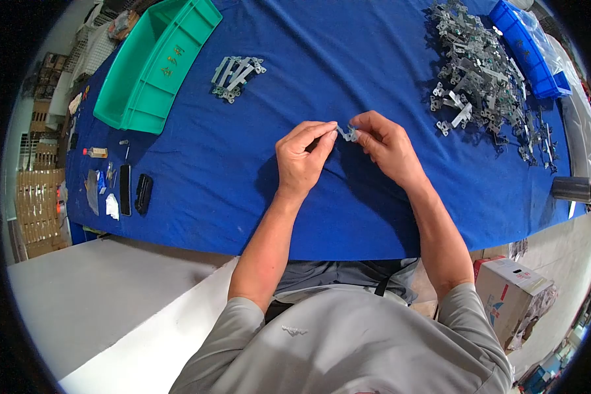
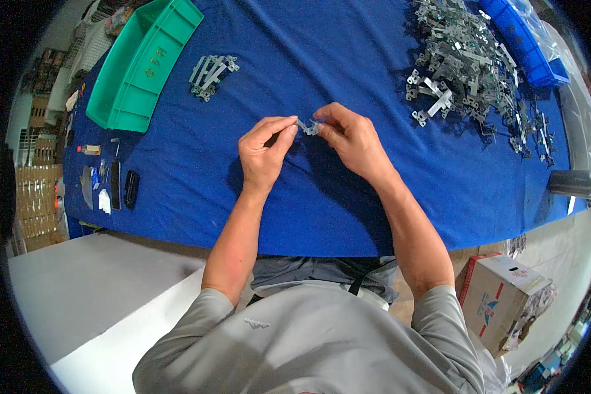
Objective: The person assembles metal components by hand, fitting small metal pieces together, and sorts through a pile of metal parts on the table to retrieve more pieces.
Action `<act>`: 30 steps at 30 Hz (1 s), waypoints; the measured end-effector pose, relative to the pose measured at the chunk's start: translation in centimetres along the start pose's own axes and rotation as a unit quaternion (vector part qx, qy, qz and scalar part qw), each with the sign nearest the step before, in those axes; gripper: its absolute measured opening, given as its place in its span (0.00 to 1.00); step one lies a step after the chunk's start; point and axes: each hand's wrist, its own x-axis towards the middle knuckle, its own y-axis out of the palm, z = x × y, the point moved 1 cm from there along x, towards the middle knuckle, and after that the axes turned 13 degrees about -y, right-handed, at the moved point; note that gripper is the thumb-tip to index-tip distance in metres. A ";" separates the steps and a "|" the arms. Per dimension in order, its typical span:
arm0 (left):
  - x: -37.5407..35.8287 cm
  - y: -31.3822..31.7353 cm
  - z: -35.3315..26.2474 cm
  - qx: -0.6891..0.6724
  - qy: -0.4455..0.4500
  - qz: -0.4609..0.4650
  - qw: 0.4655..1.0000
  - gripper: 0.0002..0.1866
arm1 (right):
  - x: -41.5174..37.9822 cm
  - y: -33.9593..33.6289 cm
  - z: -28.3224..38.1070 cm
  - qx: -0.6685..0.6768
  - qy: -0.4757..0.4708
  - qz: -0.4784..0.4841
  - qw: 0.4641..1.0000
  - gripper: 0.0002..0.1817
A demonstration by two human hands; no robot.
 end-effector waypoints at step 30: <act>-0.1 0.2 1.1 -0.112 -0.185 0.005 0.976 0.09 | 0.0 -0.3 -0.1 0.009 0.017 0.029 0.999 0.11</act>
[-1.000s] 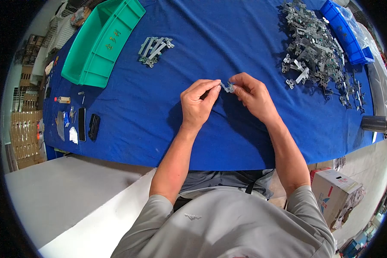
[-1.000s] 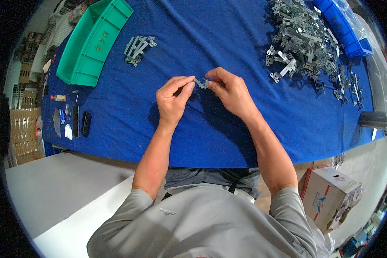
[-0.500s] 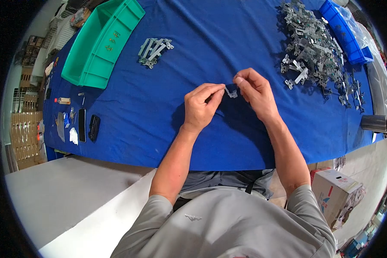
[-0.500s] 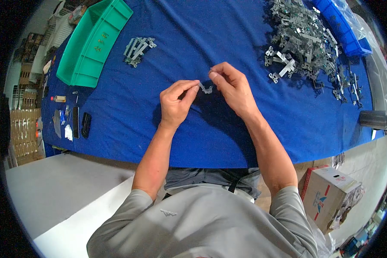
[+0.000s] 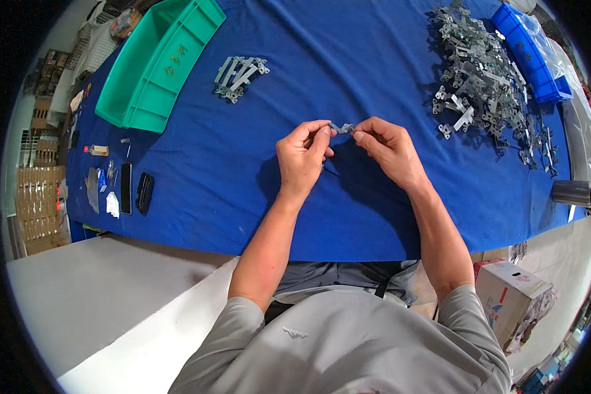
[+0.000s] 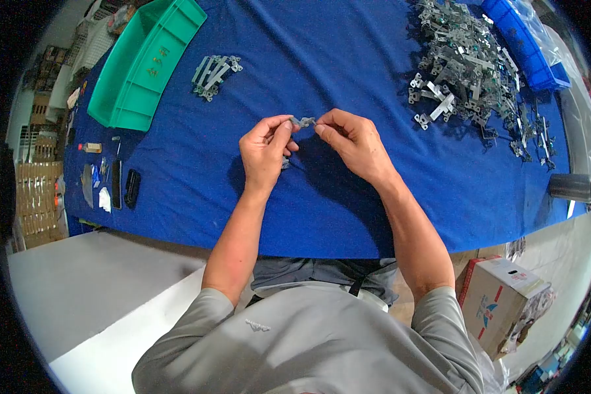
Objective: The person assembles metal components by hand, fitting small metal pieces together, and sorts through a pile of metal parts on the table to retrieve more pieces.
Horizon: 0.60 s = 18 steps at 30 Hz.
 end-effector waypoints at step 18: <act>0.3 0.0 0.6 -0.021 0.009 0.014 1.000 0.09 | 0.0 0.2 0.3 -0.049 -0.016 -0.003 0.999 0.10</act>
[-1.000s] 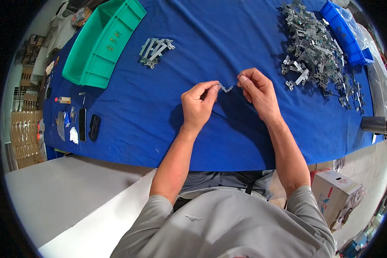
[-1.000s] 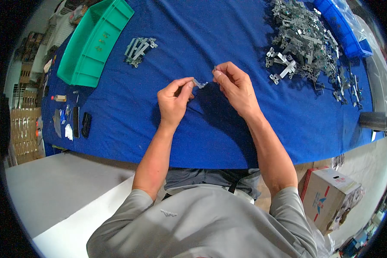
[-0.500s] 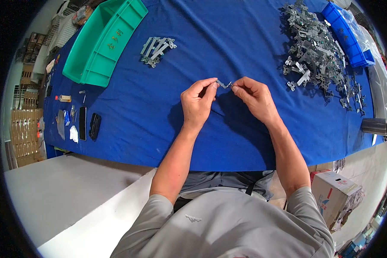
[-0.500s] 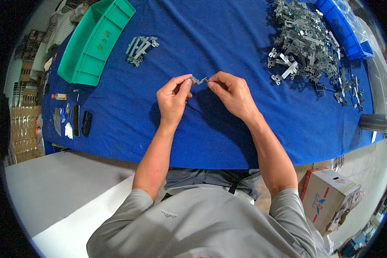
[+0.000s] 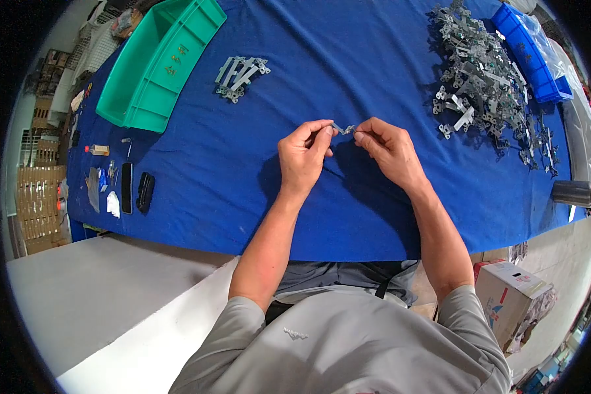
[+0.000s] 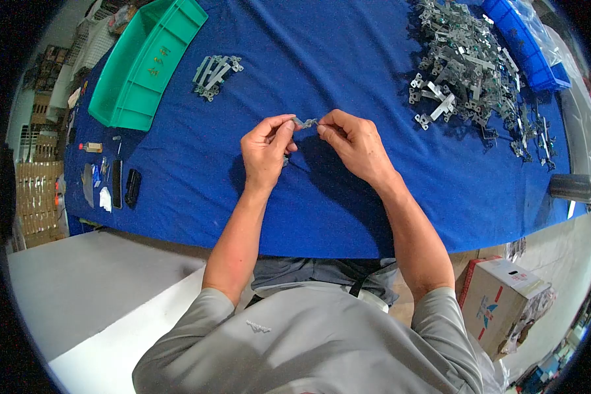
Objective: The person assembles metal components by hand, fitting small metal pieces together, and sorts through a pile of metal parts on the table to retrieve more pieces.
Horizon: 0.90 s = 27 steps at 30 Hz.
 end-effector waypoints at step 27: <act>-0.5 0.5 -1.0 0.160 0.173 -0.020 0.972 0.06 | 0.2 -0.7 0.0 0.153 0.029 -0.073 0.985 0.11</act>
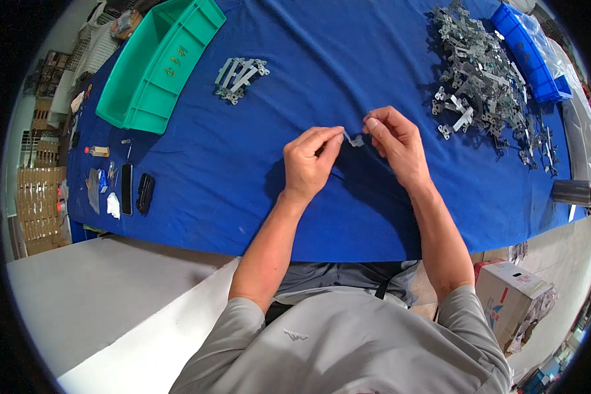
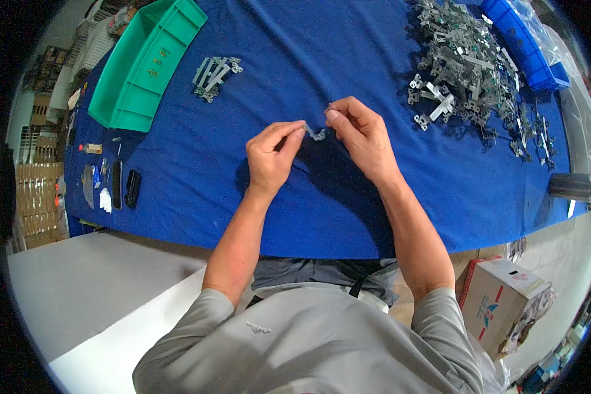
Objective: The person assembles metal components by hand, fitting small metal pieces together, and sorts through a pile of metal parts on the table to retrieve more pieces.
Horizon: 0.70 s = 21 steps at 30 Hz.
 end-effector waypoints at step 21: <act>0.1 -0.5 0.5 -0.101 -0.119 0.014 0.988 0.08 | -0.3 0.5 -0.8 -0.147 -0.048 0.062 0.986 0.09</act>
